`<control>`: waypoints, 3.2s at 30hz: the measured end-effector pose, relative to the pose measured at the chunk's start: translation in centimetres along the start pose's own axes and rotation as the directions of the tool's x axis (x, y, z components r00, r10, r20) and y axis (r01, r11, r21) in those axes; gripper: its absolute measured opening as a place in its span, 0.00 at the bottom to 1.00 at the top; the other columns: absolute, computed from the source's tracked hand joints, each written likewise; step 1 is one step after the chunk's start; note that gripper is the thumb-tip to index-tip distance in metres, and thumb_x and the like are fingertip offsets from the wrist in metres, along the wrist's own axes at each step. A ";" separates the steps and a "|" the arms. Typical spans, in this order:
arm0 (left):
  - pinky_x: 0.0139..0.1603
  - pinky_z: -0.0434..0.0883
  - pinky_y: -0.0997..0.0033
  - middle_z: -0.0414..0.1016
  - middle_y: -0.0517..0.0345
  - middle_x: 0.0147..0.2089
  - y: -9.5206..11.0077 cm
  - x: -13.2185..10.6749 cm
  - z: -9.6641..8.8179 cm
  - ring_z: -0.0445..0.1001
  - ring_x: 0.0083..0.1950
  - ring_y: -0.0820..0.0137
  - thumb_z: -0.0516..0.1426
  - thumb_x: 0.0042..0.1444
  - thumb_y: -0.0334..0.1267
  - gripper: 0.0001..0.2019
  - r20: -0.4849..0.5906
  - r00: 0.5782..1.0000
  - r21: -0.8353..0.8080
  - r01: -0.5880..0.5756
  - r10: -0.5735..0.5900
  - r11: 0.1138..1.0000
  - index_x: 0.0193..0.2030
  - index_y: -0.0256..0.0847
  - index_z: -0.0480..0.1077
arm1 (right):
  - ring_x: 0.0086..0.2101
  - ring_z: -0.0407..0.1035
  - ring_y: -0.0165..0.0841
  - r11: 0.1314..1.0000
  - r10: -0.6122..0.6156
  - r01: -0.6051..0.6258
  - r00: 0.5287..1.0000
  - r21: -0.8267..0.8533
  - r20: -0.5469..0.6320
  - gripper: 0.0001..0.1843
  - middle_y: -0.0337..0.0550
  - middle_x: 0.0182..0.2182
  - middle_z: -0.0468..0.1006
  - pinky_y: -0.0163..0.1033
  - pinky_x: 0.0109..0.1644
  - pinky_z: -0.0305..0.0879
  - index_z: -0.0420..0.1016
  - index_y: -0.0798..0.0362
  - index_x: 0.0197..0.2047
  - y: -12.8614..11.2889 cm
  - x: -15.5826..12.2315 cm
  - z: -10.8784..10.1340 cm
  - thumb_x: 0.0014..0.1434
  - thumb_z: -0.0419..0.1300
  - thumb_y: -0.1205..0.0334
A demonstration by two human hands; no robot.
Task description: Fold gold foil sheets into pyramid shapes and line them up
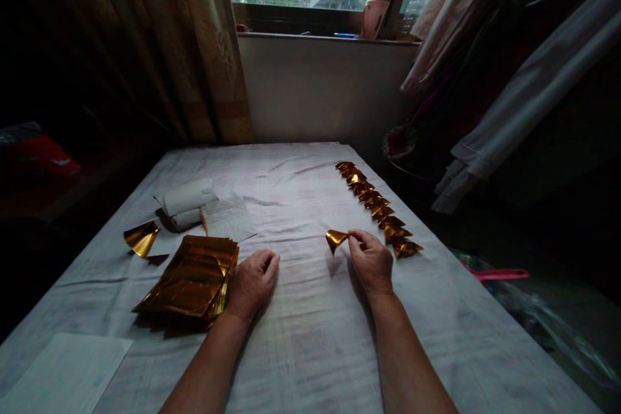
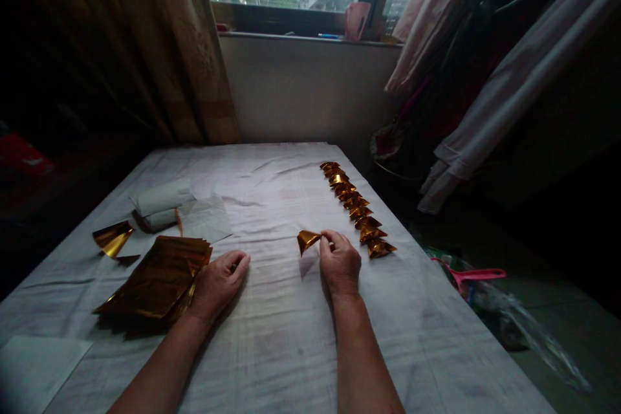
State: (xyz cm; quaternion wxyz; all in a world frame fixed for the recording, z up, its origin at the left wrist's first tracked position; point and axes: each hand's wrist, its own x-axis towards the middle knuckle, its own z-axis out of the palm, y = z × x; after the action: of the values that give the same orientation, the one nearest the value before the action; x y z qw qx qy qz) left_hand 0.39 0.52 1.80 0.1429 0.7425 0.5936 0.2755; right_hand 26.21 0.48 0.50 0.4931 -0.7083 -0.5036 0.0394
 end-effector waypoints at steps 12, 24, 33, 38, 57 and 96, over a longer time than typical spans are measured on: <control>0.33 0.63 0.74 0.77 0.60 0.30 -0.3 0.0 0.2 0.74 0.32 0.71 0.49 0.62 0.45 0.15 -0.005 1.000 -0.025 0.014 -0.015 1.000 0.29 0.44 0.71 | 0.34 0.79 0.40 0.986 0.166 -0.161 0.979 0.050 -0.122 0.20 0.47 0.34 0.85 0.40 0.41 0.72 0.84 0.51 0.37 0.7 0.4 -0.7 0.52 0.56 0.48; 0.33 0.63 0.74 0.76 0.60 0.29 -0.5 0.0 0.2 0.74 0.32 0.70 0.49 0.62 0.47 0.16 -0.003 1.000 -0.043 0.016 -0.016 0.999 0.29 0.44 0.71 | 0.34 0.78 0.40 0.982 0.185 -0.188 0.974 -0.010 -0.128 0.20 0.46 0.33 0.85 0.40 0.39 0.71 0.84 0.50 0.35 2.1 0.4 -0.9 0.52 0.55 0.48; 0.35 0.63 0.74 0.77 0.60 0.31 -0.5 0.1 0.2 0.75 0.33 0.70 0.49 0.61 0.46 0.15 0.000 1.000 -0.038 0.022 -0.022 0.999 0.29 0.44 0.71 | 0.34 0.78 0.42 0.975 0.175 -0.205 0.947 -0.089 -0.271 0.23 0.49 0.33 0.84 0.41 0.39 0.70 0.84 0.53 0.37 3.3 1.0 -2.8 0.52 0.54 0.47; 0.34 0.62 0.74 0.77 0.60 0.30 -0.2 0.1 -0.1 0.74 0.33 0.71 0.49 0.61 0.45 0.15 0.011 0.999 -0.031 0.031 -0.030 0.999 0.29 0.44 0.70 | 0.34 0.76 0.42 0.956 0.121 -0.214 0.911 -0.200 -0.395 0.21 0.50 0.34 0.84 0.40 0.39 0.67 0.83 0.54 0.37 5.3 1.4 -6.1 0.51 0.54 0.53; 0.34 0.64 0.74 0.78 0.60 0.31 -0.3 0.0 -0.1 0.74 0.33 0.70 0.49 0.61 0.46 0.16 0.008 1.000 -0.040 0.014 -0.013 0.999 0.30 0.44 0.72 | 0.23 0.62 0.32 0.747 0.362 -0.451 0.892 -0.489 -0.269 0.14 0.44 0.33 0.82 0.37 0.28 0.53 0.84 0.45 0.41 8.5 0.5 -11.4 0.53 0.60 0.54; 0.35 0.64 0.73 0.79 0.60 0.31 0.0 0.0 -0.2 0.76 0.35 0.68 0.50 0.61 0.46 0.15 0.007 0.999 -0.009 0.033 -0.033 0.999 0.30 0.45 0.72 | 0.30 0.71 0.39 0.753 0.319 -0.389 0.921 -0.531 -0.221 0.22 0.49 0.39 0.82 0.40 0.34 0.61 0.79 0.48 0.52 7.3 0.1 -10.5 0.56 0.57 0.55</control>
State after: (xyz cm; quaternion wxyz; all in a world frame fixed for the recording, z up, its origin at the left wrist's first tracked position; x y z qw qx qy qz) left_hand 0.27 0.52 1.96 0.1528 0.7331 0.6039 0.2732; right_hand 36.98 -6.43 0.57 0.2729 -0.9055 -0.3192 -0.0603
